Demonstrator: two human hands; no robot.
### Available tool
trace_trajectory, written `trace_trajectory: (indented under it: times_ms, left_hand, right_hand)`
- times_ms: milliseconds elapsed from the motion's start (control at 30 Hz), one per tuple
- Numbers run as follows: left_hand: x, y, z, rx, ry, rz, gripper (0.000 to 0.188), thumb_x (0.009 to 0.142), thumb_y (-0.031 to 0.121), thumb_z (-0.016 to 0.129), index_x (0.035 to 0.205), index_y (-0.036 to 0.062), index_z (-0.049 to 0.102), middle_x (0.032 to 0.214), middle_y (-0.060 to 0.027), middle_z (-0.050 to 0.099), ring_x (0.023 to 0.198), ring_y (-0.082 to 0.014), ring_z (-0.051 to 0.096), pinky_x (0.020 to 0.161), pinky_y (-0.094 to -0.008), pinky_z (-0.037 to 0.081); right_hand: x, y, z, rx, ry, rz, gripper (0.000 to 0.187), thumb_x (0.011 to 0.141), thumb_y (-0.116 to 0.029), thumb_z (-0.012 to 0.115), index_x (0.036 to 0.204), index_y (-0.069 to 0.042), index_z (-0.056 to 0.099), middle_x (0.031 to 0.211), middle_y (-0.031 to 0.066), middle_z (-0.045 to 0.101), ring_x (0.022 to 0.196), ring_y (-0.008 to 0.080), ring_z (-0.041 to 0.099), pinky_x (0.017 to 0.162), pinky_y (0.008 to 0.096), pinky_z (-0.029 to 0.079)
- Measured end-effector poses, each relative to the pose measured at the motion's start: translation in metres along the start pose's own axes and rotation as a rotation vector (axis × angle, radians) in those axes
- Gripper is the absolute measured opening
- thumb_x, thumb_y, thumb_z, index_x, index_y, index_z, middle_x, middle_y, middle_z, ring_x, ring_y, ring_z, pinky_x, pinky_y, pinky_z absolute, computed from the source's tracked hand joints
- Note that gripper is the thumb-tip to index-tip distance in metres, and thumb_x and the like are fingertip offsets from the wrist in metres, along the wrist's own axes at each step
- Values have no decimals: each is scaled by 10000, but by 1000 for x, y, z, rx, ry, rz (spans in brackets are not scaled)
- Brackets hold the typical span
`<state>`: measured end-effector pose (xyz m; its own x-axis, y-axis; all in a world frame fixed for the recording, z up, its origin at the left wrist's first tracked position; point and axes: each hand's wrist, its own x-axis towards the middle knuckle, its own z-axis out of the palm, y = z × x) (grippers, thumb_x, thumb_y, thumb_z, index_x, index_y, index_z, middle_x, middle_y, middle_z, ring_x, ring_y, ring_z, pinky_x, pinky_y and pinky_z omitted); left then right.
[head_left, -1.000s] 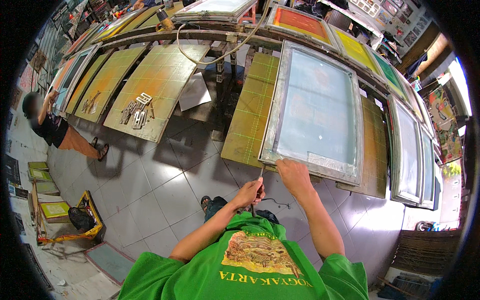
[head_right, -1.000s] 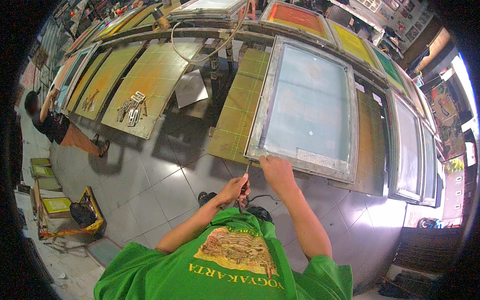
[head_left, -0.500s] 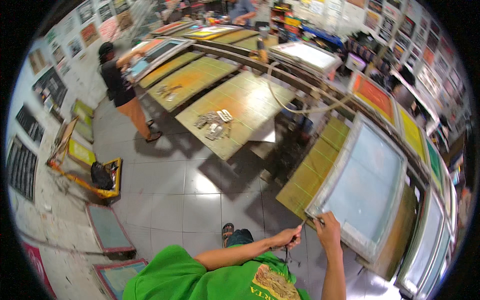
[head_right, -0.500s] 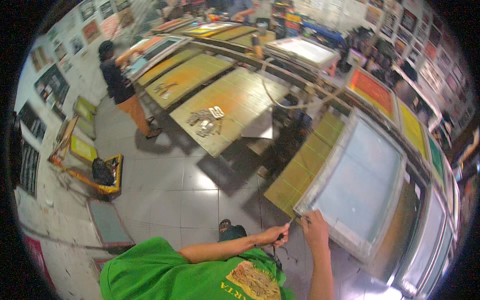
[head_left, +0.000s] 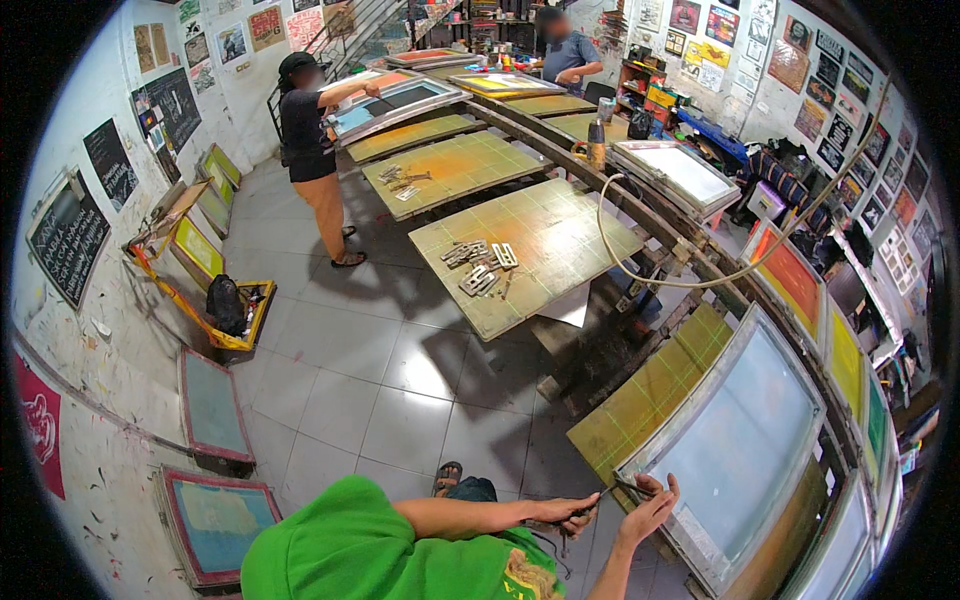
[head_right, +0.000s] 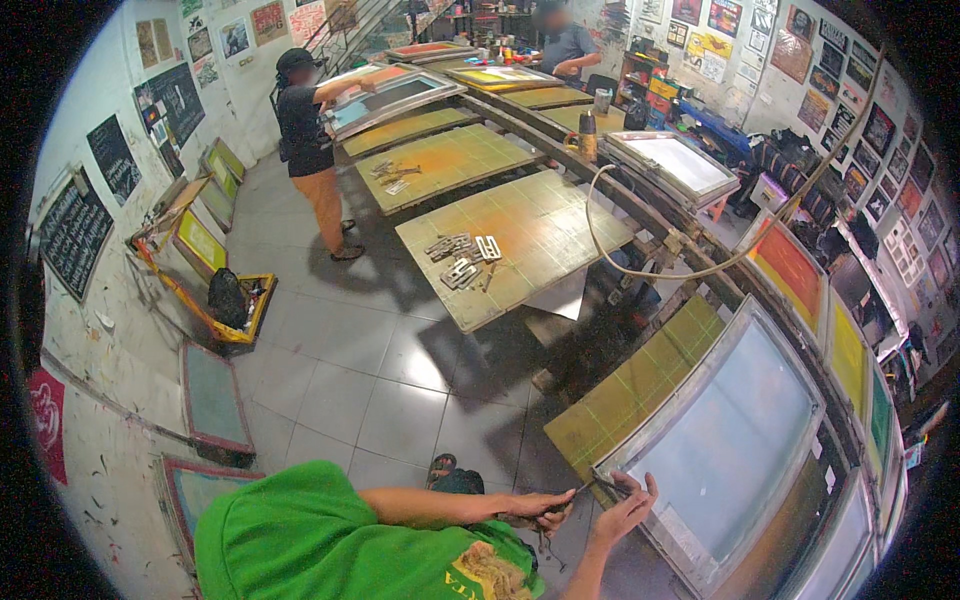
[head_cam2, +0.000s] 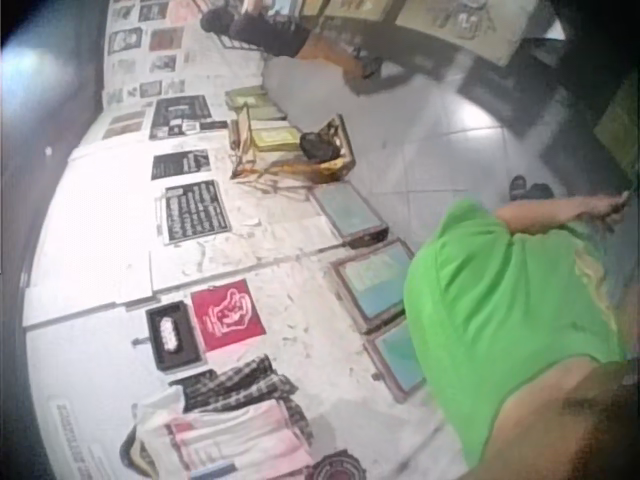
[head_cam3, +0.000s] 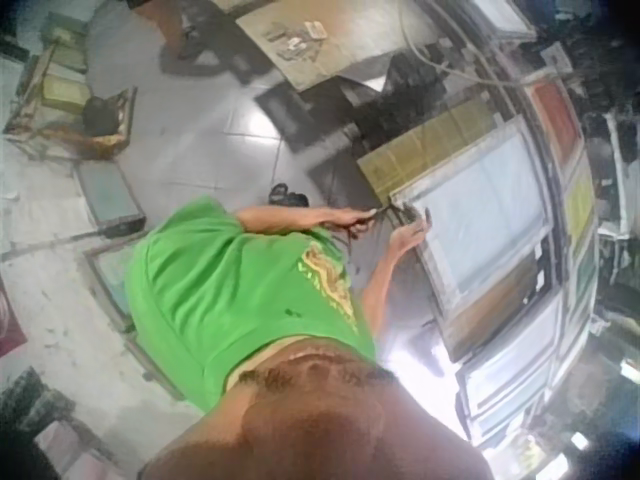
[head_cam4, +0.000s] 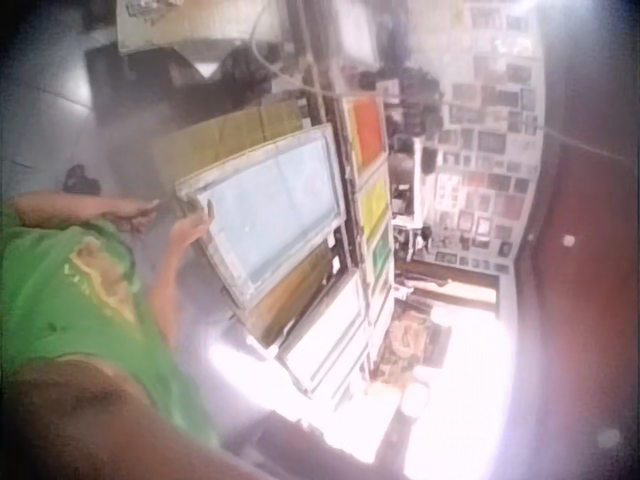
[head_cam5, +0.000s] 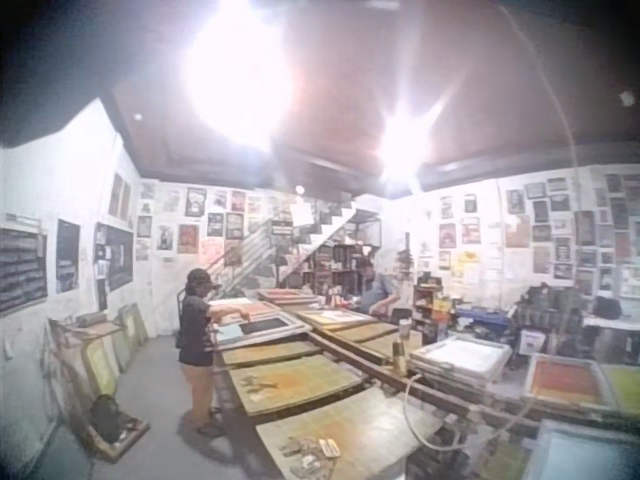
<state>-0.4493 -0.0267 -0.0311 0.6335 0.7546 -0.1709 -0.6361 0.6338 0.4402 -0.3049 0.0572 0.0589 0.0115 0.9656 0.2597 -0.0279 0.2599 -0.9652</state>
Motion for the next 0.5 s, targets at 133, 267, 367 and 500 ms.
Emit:
trace_trajectory:
  times_ms: [133, 267, 367, 500]
  left_hand:
    - [3, 5, 13, -196, 28, -33, 548, 1071, 678, 341, 893, 173, 462, 649, 82, 274, 549, -87, 252, 585, -280, 343]
    - [5, 14, 9, -91, 60, -104, 544, 1076, 669, 332, 834, 196, 448, 658, 87, 298, 539, -80, 277, 570, -276, 331]
    - [8, 7, 2, -126, 13, -76, 555, 1073, 677, 342, 791, 203, 400, 653, 83, 290, 522, -82, 259, 525, -273, 286]
    - [12, 5, 0, -205, 71, -114, 576, 1066, 689, 359, 767, 197, 357, 644, 75, 292, 504, -88, 229, 486, -283, 244]
  right_hand:
    - [-1, -3, 9, 235, 47, 98, 531, 1159, -438, 287, 1414, 12, 408, 936, 165, 700, 903, 246, 672, 880, 386, 517]
    - [2, -2, 14, 274, 102, 114, 475, 1152, -454, 329, 1261, -21, 493, 860, 119, 649, 812, 204, 628, 793, 346, 501]
    - [1, 4, 16, 267, 109, 134, 445, 1152, -455, 338, 1122, -45, 508, 792, 84, 577, 744, 179, 558, 729, 340, 471]
    - [2, -5, 23, 296, 96, 110, 420, 1155, -438, 336, 1067, -57, 488, 714, 35, 439, 661, 141, 430, 656, 322, 420]
